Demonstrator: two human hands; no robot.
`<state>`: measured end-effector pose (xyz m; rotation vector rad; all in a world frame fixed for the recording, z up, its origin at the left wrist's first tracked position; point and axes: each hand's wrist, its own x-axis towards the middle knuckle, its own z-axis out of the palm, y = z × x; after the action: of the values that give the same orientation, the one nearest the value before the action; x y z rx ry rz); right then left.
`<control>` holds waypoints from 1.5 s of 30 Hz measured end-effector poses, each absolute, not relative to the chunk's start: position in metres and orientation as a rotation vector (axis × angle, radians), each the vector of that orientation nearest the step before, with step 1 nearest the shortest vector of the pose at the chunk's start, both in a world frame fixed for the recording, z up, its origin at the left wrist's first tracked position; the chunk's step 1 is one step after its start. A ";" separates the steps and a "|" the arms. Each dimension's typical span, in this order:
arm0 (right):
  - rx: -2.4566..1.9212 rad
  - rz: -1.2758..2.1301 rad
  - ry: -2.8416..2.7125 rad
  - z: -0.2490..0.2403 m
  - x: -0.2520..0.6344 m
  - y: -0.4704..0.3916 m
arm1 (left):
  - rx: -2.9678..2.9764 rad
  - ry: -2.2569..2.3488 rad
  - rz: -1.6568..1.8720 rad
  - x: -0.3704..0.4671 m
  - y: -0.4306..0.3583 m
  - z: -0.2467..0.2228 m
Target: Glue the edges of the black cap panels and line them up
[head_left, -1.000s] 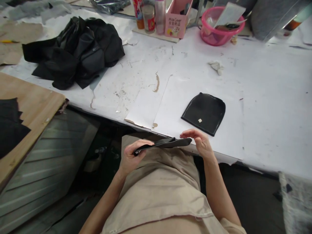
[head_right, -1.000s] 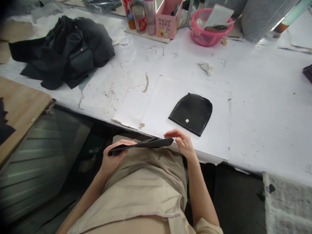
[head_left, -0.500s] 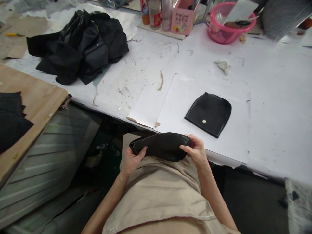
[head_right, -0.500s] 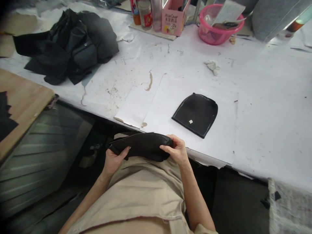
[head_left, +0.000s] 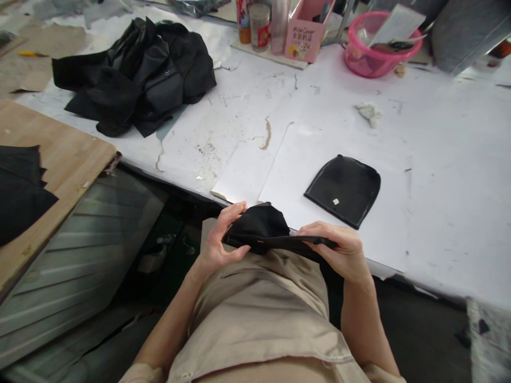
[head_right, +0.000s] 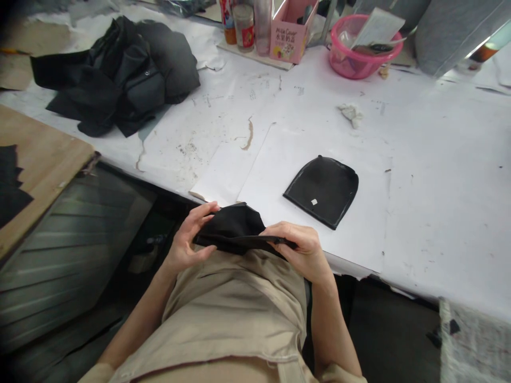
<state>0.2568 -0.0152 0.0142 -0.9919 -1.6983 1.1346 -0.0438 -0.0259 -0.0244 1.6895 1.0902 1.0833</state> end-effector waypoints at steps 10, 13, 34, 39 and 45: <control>-1.290 0.781 -1.257 0.010 0.293 -0.023 | 2.073 1.083 0.613 -0.063 -0.002 -0.012; -1.437 0.734 -1.015 0.000 0.304 -0.023 | 1.990 1.206 0.565 -0.078 -0.009 -0.010; -1.235 1.809 -0.401 -0.063 0.233 -0.007 | 1.182 1.612 1.199 -0.030 -0.013 -0.038; -1.202 1.816 -0.474 -0.063 0.227 0.000 | 0.919 1.417 0.970 -0.027 -0.012 -0.063; -1.236 1.758 -0.598 -0.060 0.220 0.002 | 0.620 1.292 1.067 -0.015 -0.010 -0.057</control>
<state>0.2203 0.0015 -0.0603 -1.2361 -0.5980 1.7575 -0.0153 -0.0095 -0.0568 0.6197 1.2923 1.0667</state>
